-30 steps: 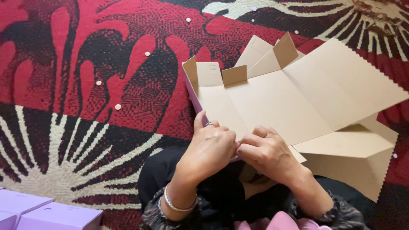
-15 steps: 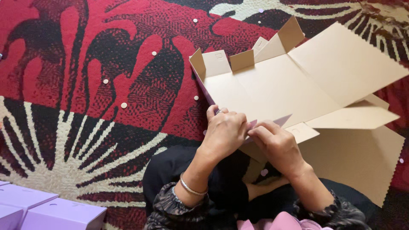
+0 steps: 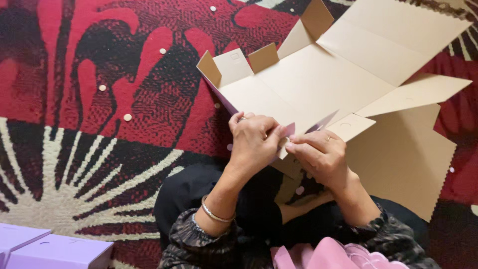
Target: The person assembles a purple cardboard box by folding and tucking flaps into slots. They then place a purple paper insert into a larger flat cardboard sheet and fold the sheet around it to form a box.
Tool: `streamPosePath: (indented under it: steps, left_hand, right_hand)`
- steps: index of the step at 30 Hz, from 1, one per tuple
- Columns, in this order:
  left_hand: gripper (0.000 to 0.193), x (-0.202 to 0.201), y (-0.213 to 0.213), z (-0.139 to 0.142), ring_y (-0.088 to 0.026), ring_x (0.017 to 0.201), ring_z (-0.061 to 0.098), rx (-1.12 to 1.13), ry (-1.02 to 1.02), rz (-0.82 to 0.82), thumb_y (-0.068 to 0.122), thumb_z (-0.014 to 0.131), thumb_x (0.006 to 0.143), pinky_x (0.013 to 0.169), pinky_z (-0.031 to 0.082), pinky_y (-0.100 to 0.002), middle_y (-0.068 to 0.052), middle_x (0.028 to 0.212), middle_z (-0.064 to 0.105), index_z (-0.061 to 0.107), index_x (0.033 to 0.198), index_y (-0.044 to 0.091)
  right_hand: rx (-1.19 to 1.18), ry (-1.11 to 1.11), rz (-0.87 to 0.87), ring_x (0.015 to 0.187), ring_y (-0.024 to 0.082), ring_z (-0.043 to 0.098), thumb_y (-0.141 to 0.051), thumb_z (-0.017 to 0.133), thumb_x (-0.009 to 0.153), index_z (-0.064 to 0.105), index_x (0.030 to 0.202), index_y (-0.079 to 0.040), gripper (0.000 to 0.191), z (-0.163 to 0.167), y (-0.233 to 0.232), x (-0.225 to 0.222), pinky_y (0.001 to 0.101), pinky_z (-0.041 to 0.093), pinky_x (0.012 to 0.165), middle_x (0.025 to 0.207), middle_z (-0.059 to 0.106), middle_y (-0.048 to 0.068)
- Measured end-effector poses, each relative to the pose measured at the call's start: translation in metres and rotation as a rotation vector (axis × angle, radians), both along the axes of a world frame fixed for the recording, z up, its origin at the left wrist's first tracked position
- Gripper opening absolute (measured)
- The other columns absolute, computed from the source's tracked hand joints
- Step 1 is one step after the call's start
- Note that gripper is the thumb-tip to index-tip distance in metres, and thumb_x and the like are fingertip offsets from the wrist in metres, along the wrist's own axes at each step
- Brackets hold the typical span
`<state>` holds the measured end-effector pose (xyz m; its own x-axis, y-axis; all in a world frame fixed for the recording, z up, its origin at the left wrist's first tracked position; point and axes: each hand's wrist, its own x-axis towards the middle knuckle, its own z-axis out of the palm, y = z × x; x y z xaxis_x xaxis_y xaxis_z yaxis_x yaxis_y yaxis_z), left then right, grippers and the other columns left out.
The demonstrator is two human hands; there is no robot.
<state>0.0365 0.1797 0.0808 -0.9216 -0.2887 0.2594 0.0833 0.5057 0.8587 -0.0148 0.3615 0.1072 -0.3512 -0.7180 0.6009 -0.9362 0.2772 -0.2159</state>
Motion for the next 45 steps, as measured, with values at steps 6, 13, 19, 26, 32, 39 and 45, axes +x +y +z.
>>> streamPosePath:
  steps: [6,13,19,26,32,39,45]
  left_hand:
    - [0.017,0.001,-0.004,0.001,-0.022,0.072,0.064,0.039,-0.003,0.001,0.024,0.072,0.086,0.106,0.032,-0.051,-0.003,0.066,0.070,0.076,0.073,0.012]
    - [0.017,0.000,-0.005,0.004,-0.020,0.071,0.064,0.070,-0.006,0.000,0.023,0.072,0.086,0.106,0.031,-0.050,-0.002,0.066,0.070,0.076,0.073,0.012]
    - [0.017,0.001,-0.005,0.007,-0.021,0.072,0.064,0.085,0.002,0.013,0.023,0.072,0.087,0.107,0.031,-0.049,-0.003,0.065,0.068,0.076,0.075,0.012]
    - [0.020,0.003,-0.003,0.013,-0.021,0.074,0.061,0.106,0.014,0.034,0.022,0.071,0.089,0.107,0.031,-0.048,-0.002,0.066,0.067,0.073,0.072,0.011]
    - [0.019,0.005,-0.001,0.017,-0.021,0.075,0.061,0.128,0.025,0.038,0.021,0.070,0.089,0.109,0.031,-0.048,-0.002,0.067,0.067,0.072,0.073,0.010]
    - [0.019,0.007,0.001,0.016,-0.021,0.078,0.062,0.112,0.046,0.051,0.020,0.070,0.090,0.108,0.032,-0.048,-0.001,0.071,0.069,0.072,0.074,0.011]
    - [0.018,0.007,0.003,0.014,-0.020,0.076,0.061,0.120,0.055,0.059,0.020,0.071,0.089,0.108,0.032,-0.048,-0.001,0.070,0.068,0.073,0.074,0.011]
  right_hand:
    - [-0.006,0.069,0.009,0.078,0.015,0.070,-0.006,0.084,0.083,0.076,0.094,-0.012,0.015,0.001,-0.001,0.001,0.0306,0.049,0.065,0.098,0.075,0.001]
    - [-0.026,0.092,0.024,0.075,0.013,0.069,-0.005,0.085,0.082,0.076,0.093,-0.011,0.016,-0.002,-0.001,-0.002,0.0294,0.046,0.062,0.098,0.075,0.002]
    - [-0.062,0.094,0.027,0.074,0.014,0.069,-0.005,0.086,0.082,0.075,0.090,-0.012,0.016,-0.004,0.000,-0.006,0.0289,0.047,0.061,0.097,0.074,0.002]
    - [-0.052,0.081,0.036,0.076,0.014,0.071,-0.004,0.086,0.082,0.075,0.091,-0.011,0.015,0.002,-0.002,-0.005,0.0290,0.049,0.062,0.096,0.075,0.003]
    - [-0.038,0.079,0.025,0.077,0.015,0.072,-0.003,0.085,0.083,0.075,0.090,-0.011,0.015,0.008,-0.001,-0.006,0.0292,0.049,0.062,0.095,0.075,0.003]
    - [-0.006,0.035,0.034,0.081,0.017,0.073,-0.004,0.084,0.083,0.074,0.092,-0.010,0.014,0.014,-0.001,-0.003,0.0304,0.053,0.066,0.095,0.075,0.004]
    - [0.026,0.017,0.055,0.080,0.019,0.073,-0.004,0.084,0.082,0.074,0.091,-0.010,0.015,0.019,0.000,-0.005,0.0317,0.054,0.067,0.095,0.075,0.005]
